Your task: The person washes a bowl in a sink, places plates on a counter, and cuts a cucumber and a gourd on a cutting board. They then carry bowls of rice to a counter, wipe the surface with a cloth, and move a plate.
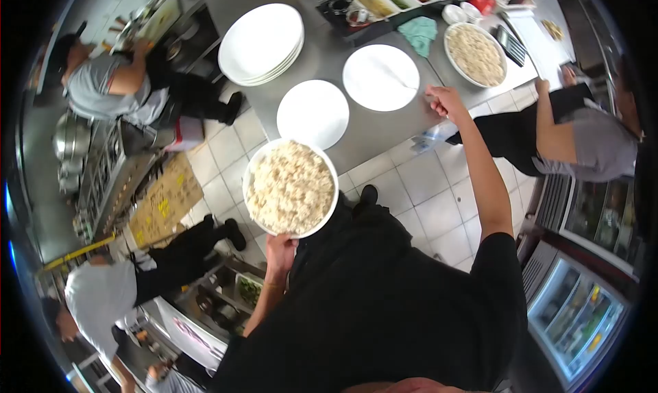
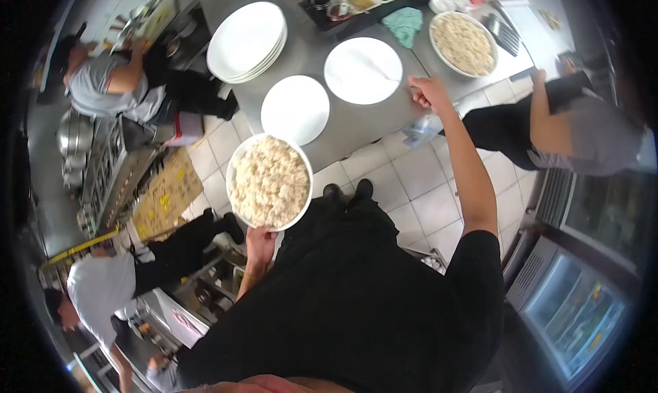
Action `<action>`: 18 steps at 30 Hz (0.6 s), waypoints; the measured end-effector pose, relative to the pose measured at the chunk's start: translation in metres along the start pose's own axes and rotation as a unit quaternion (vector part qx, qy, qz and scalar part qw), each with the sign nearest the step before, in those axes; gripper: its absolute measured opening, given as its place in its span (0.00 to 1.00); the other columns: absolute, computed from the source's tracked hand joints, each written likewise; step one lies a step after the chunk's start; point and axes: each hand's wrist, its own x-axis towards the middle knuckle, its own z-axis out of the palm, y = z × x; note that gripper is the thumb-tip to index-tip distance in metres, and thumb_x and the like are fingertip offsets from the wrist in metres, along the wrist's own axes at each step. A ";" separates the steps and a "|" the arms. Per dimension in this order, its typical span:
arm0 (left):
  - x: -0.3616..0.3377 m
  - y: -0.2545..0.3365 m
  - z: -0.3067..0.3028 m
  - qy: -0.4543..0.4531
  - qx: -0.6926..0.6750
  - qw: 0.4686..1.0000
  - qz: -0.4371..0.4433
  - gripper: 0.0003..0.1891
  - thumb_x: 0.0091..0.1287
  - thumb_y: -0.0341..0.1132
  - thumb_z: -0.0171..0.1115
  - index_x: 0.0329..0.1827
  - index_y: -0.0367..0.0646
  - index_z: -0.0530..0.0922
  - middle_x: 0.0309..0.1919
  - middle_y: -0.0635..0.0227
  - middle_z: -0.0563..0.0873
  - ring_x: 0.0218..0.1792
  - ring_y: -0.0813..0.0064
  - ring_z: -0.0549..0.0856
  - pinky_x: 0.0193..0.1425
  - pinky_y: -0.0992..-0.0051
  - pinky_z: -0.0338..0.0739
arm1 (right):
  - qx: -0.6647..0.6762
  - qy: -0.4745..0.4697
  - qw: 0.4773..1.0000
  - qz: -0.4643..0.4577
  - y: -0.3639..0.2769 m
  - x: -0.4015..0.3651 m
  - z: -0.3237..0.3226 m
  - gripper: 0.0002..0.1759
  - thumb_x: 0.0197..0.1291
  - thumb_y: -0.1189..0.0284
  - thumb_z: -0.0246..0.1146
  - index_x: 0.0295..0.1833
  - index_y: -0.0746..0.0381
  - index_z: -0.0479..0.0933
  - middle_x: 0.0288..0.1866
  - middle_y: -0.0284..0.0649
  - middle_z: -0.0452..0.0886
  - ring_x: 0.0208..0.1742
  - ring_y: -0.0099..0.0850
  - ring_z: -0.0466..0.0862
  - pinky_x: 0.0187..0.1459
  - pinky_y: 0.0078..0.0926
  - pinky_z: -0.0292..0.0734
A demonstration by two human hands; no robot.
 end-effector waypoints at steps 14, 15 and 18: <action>0.088 -0.053 0.121 -0.166 0.111 0.970 -0.142 0.18 0.57 0.21 0.51 0.52 0.34 0.69 0.36 0.65 0.79 0.27 0.77 0.77 0.27 0.78 0.73 | 0.033 0.043 0.999 -0.005 -0.029 0.009 0.051 0.20 0.57 0.60 0.65 0.40 0.70 0.79 0.19 0.39 0.79 0.14 0.20 0.72 0.14 0.18 0.64; 0.095 -0.059 0.131 -0.192 0.119 0.962 -0.153 0.17 0.57 0.21 0.51 0.52 0.34 0.69 0.36 0.65 0.80 0.27 0.78 0.77 0.26 0.79 0.73 | 0.029 0.059 0.998 0.002 -0.033 -0.004 0.038 0.20 0.57 0.60 0.65 0.40 0.70 0.79 0.19 0.39 0.79 0.14 0.20 0.72 0.14 0.18 0.64; 0.118 -0.079 0.159 -0.250 0.124 0.944 -0.175 0.14 0.57 0.22 0.53 0.48 0.35 0.72 0.32 0.65 0.81 0.24 0.78 0.78 0.27 0.79 0.74 | 0.032 0.171 0.982 -0.078 -0.018 -0.043 -0.015 0.23 0.60 0.58 0.62 0.50 0.68 0.77 0.21 0.39 0.80 0.15 0.19 0.73 0.16 0.17 0.65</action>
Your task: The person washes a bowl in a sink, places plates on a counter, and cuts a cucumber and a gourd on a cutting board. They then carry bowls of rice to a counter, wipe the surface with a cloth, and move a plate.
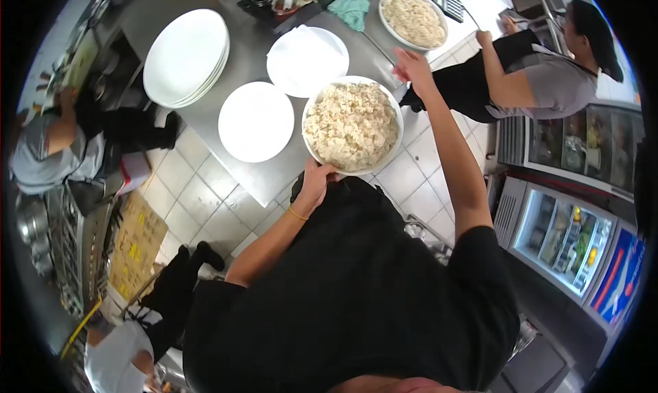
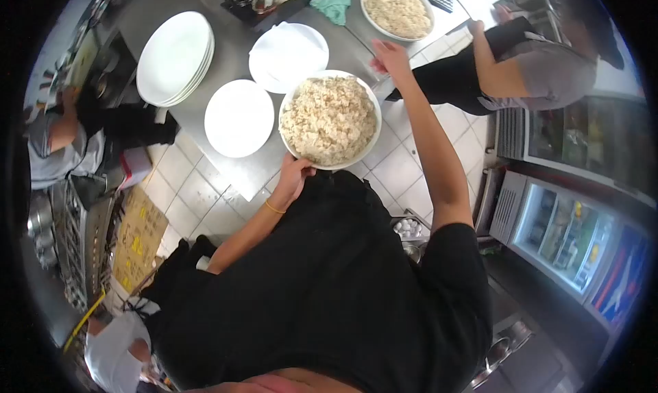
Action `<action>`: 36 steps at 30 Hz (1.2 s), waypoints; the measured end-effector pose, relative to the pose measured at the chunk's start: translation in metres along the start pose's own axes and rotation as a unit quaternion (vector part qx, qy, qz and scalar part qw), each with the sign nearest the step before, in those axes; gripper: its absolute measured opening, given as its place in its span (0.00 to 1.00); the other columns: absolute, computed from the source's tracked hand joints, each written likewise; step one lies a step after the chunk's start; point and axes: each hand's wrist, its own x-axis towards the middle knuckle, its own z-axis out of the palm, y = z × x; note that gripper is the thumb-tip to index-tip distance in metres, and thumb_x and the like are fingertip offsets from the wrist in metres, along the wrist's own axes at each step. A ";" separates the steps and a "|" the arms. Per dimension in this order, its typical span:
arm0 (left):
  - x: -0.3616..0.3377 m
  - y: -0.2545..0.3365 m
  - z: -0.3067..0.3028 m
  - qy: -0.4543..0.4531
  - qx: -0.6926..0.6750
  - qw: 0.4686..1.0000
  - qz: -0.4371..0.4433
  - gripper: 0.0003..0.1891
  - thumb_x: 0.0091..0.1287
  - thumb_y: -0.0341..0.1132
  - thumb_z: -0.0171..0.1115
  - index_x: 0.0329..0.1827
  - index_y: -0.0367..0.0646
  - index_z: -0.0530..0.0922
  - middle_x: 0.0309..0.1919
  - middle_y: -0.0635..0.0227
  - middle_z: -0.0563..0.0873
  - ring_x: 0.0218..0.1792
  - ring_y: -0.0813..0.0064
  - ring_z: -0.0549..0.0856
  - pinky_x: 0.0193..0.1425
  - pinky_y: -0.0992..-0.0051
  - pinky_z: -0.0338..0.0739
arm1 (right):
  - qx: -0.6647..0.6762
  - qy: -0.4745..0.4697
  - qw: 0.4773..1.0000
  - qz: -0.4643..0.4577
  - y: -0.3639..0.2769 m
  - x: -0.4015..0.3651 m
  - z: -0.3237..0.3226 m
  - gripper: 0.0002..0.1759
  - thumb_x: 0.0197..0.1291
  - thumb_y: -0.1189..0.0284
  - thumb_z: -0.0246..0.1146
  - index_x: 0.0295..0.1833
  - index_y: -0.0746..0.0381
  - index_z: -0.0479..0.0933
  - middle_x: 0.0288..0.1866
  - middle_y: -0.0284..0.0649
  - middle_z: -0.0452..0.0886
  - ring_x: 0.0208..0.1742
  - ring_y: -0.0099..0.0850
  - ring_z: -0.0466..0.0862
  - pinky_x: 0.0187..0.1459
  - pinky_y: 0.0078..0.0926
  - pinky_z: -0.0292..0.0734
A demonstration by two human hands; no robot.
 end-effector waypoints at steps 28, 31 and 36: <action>0.156 -0.030 0.136 0.139 -0.075 0.980 0.117 0.15 0.60 0.23 0.52 0.50 0.38 0.71 0.40 0.65 0.81 0.32 0.73 0.80 0.34 0.74 0.75 | 0.325 -0.022 0.944 0.044 0.027 0.105 -0.124 0.20 0.58 0.78 0.50 0.53 0.80 0.62 0.44 0.62 0.78 0.39 0.52 0.84 0.42 0.42 0.84; 0.163 -0.033 0.142 0.153 -0.093 0.974 0.138 0.14 0.60 0.23 0.52 0.50 0.36 0.71 0.39 0.64 0.81 0.32 0.72 0.80 0.35 0.74 0.76 | 0.323 -0.034 0.945 0.048 0.029 0.109 -0.130 0.20 0.57 0.79 0.51 0.53 0.81 0.61 0.44 0.63 0.78 0.40 0.53 0.83 0.45 0.46 0.83; 0.170 -0.035 0.149 0.127 -0.092 0.973 0.172 0.12 0.63 0.24 0.53 0.50 0.35 0.72 0.40 0.62 0.82 0.32 0.72 0.81 0.39 0.72 0.77 | 0.347 -0.011 0.936 0.049 0.037 0.115 -0.129 0.16 0.61 0.78 0.50 0.52 0.77 0.65 0.40 0.59 0.80 0.34 0.49 0.85 0.37 0.37 0.86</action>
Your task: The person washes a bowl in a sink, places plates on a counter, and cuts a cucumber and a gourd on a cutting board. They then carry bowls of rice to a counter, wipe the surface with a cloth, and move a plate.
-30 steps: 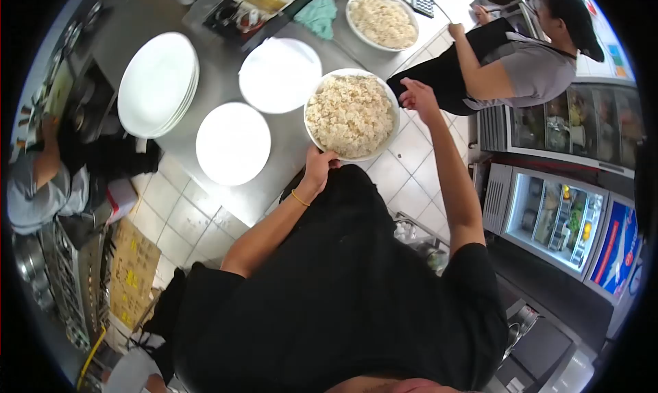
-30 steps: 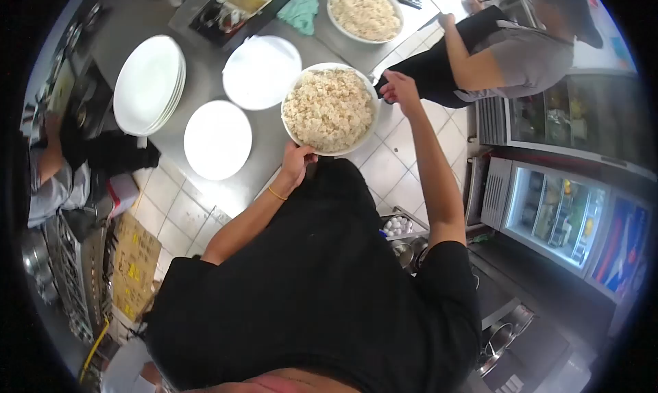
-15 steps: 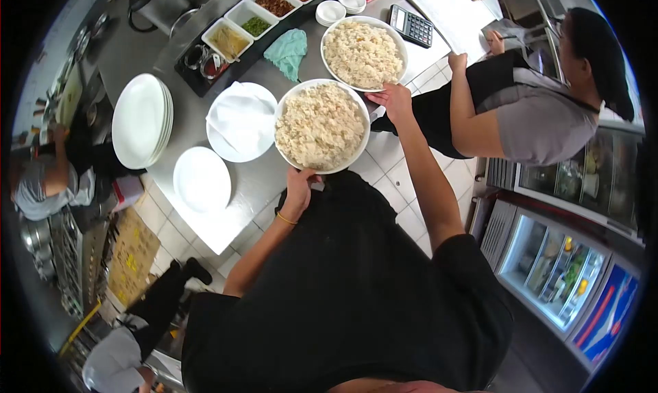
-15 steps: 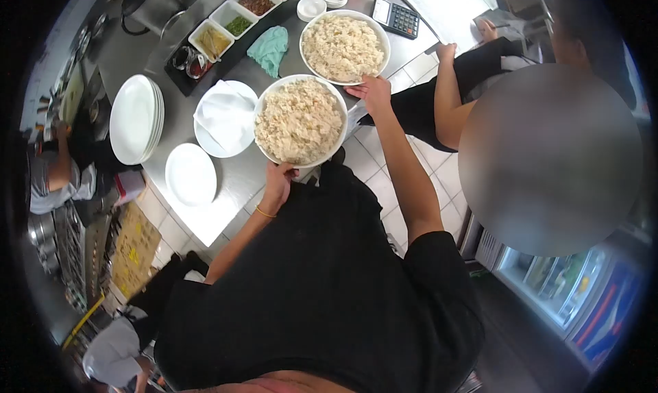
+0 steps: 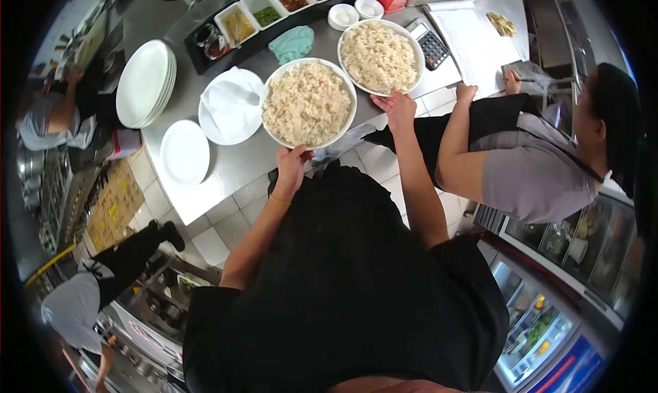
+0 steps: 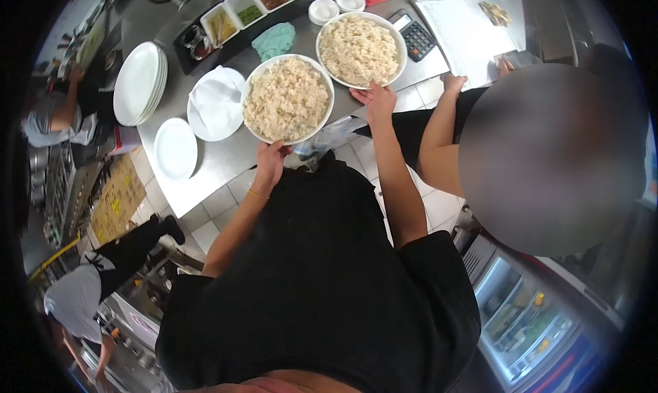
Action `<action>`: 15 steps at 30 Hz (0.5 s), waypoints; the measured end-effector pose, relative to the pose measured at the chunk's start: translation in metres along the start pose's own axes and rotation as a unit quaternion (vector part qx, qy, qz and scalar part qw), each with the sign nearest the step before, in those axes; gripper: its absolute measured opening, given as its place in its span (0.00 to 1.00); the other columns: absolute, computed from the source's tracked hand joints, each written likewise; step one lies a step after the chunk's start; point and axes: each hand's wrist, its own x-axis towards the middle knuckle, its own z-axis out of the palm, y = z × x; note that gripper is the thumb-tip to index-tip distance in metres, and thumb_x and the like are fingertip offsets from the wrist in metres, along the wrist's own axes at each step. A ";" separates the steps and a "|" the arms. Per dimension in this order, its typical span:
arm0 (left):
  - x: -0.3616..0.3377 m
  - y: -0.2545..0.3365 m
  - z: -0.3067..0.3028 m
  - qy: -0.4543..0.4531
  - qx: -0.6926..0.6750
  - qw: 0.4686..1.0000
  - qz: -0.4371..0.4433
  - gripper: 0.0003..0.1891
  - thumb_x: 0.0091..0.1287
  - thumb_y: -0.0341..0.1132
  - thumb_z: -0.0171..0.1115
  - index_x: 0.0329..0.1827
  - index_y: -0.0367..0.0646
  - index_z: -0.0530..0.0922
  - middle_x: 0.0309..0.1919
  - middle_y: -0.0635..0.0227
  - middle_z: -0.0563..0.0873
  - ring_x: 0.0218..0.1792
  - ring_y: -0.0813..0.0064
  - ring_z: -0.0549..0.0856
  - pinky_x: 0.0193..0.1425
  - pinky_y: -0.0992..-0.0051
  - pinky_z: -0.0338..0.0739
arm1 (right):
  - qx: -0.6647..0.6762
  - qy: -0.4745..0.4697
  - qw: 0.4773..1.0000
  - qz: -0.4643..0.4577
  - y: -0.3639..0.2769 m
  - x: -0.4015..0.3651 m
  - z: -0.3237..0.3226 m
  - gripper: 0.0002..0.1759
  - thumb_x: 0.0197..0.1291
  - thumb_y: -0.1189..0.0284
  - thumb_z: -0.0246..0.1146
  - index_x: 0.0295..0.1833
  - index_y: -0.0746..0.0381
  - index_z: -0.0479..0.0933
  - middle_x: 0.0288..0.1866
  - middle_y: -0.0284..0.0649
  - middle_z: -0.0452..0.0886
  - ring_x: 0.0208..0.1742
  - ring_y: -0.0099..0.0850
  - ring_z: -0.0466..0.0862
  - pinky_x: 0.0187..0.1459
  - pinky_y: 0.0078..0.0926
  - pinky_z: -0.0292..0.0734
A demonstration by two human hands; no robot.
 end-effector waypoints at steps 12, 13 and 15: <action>-0.008 -0.018 0.009 0.068 -0.066 0.995 0.027 0.09 0.68 0.33 0.58 0.41 0.38 0.68 0.33 0.54 0.84 0.33 0.64 0.86 0.37 0.69 0.82 | 0.007 -0.131 0.991 0.006 0.019 -0.013 -0.043 0.21 0.71 0.64 0.43 0.56 0.72 0.63 0.49 0.62 0.75 0.48 0.52 0.80 0.52 0.45 0.78; -0.016 -0.017 0.003 0.033 -0.060 0.998 0.011 0.08 0.68 0.34 0.58 0.39 0.39 0.69 0.32 0.56 0.84 0.32 0.66 0.85 0.36 0.70 0.81 | -0.008 -0.110 0.994 -0.014 0.019 -0.022 -0.053 0.20 0.71 0.65 0.41 0.58 0.70 0.62 0.53 0.63 0.73 0.52 0.52 0.79 0.55 0.44 0.76; -0.034 -0.012 -0.023 -0.008 0.035 0.999 0.001 0.06 0.67 0.34 0.57 0.37 0.41 0.73 0.33 0.59 0.85 0.34 0.66 0.86 0.40 0.70 0.81 | -0.075 -0.044 0.996 -0.018 0.027 -0.038 -0.047 0.20 0.70 0.67 0.39 0.57 0.68 0.66 0.54 0.60 0.75 0.51 0.46 0.79 0.53 0.38 0.76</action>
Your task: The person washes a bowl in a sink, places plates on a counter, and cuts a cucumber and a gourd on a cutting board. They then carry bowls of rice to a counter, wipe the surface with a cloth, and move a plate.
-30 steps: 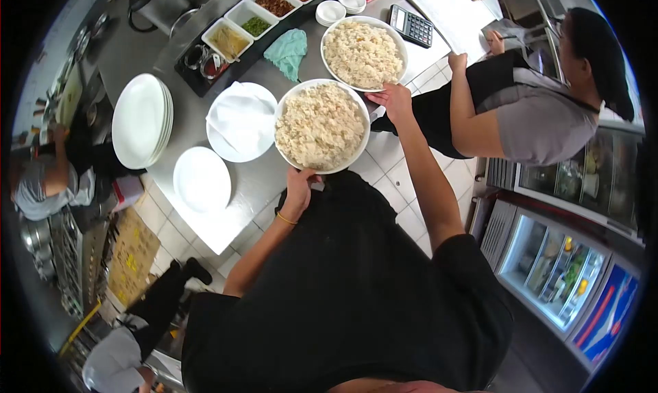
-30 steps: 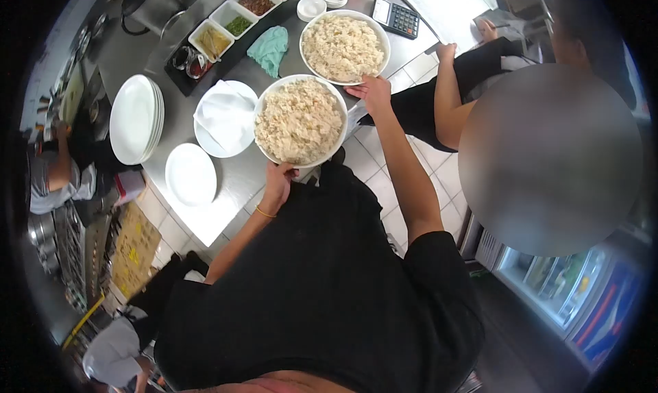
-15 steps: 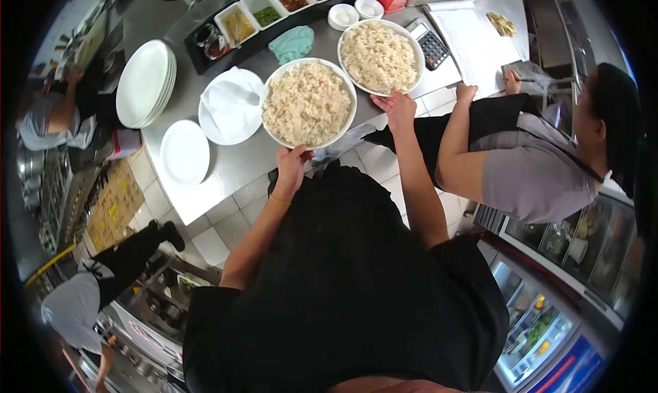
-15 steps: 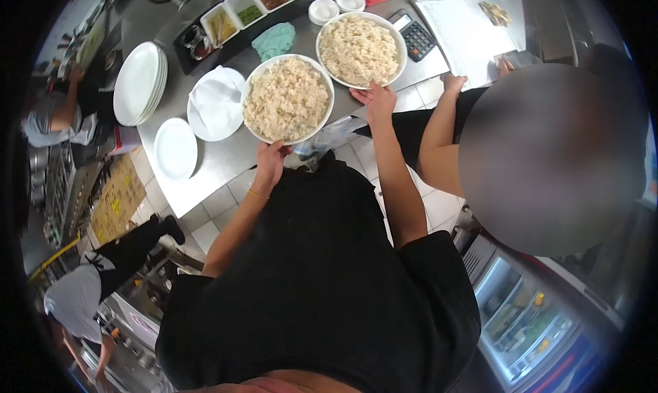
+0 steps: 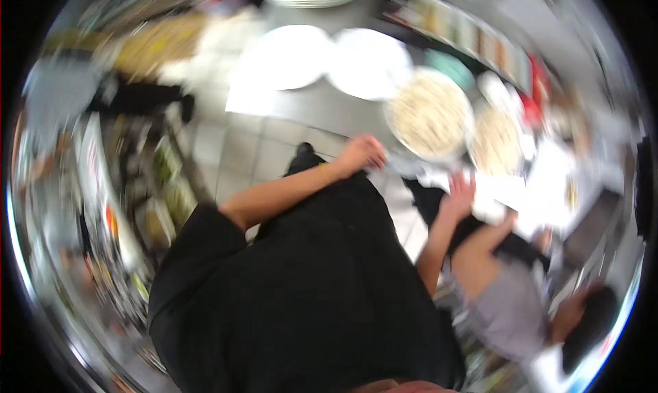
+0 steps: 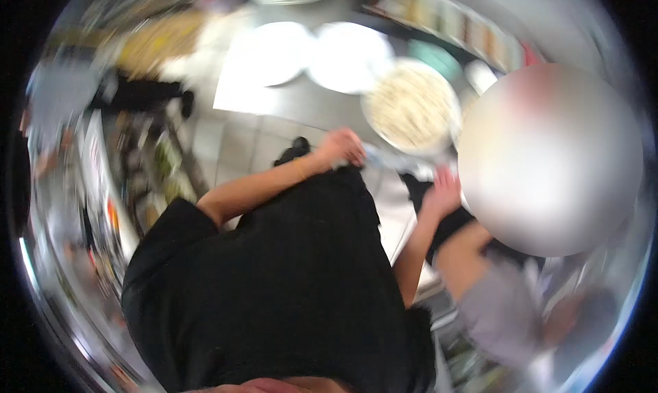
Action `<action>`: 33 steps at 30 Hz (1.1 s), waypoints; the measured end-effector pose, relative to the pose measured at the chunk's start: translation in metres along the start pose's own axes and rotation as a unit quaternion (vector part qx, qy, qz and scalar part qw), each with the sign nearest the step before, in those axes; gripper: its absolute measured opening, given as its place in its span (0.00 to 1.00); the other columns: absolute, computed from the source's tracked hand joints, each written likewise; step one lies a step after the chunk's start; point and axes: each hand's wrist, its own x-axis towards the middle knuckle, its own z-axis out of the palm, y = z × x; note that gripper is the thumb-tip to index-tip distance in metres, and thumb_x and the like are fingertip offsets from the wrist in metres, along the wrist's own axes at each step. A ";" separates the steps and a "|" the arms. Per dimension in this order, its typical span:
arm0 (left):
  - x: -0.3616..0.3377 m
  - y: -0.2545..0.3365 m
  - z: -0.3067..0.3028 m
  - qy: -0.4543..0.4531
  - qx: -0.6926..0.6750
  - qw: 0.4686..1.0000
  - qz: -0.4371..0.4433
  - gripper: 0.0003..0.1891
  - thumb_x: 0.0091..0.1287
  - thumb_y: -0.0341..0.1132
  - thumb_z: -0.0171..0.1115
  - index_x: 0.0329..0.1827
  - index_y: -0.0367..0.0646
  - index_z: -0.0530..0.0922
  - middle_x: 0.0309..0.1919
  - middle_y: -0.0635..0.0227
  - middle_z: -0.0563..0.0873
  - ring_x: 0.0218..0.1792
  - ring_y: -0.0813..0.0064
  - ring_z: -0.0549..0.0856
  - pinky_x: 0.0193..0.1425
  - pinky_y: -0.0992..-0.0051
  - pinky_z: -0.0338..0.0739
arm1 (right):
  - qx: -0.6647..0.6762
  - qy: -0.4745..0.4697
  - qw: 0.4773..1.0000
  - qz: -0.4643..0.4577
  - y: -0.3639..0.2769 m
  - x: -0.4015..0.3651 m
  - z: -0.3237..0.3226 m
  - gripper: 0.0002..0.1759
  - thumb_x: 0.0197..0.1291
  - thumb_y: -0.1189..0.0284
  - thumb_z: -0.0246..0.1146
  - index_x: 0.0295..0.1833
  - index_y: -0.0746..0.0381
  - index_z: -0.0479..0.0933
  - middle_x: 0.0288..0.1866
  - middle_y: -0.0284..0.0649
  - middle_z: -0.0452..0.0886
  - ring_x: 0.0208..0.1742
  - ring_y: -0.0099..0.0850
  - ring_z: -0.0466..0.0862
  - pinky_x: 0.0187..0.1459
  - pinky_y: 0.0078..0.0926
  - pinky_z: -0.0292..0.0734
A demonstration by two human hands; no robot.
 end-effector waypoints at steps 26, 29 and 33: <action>-0.427 -0.211 -0.320 0.645 0.011 0.761 -0.068 0.17 0.58 0.43 0.59 0.44 0.39 0.81 0.42 0.52 0.84 0.46 0.58 0.83 0.52 0.64 0.74 | -0.724 -0.574 0.360 0.126 0.451 -0.189 0.326 0.12 0.59 0.70 0.54 0.39 0.67 0.78 0.32 0.40 0.81 0.33 0.33 0.80 0.37 0.32 0.74; -0.435 -0.229 -0.319 0.711 -0.082 0.695 -0.071 0.13 0.56 0.38 0.59 0.37 0.38 0.82 0.36 0.54 0.85 0.42 0.60 0.84 0.48 0.66 0.76 | -0.704 -0.647 0.288 0.043 0.527 -0.209 0.363 0.13 0.59 0.70 0.54 0.41 0.68 0.79 0.33 0.41 0.82 0.35 0.34 0.81 0.39 0.33 0.74; -0.456 -0.226 -0.329 0.789 -0.151 0.593 -0.053 0.08 0.53 0.32 0.61 0.32 0.38 0.82 0.31 0.57 0.85 0.36 0.62 0.84 0.43 0.69 0.77 | -0.512 -0.793 0.163 -0.287 0.548 -0.417 0.484 0.13 0.57 0.75 0.54 0.43 0.70 0.79 0.37 0.46 0.83 0.41 0.40 0.83 0.43 0.35 0.75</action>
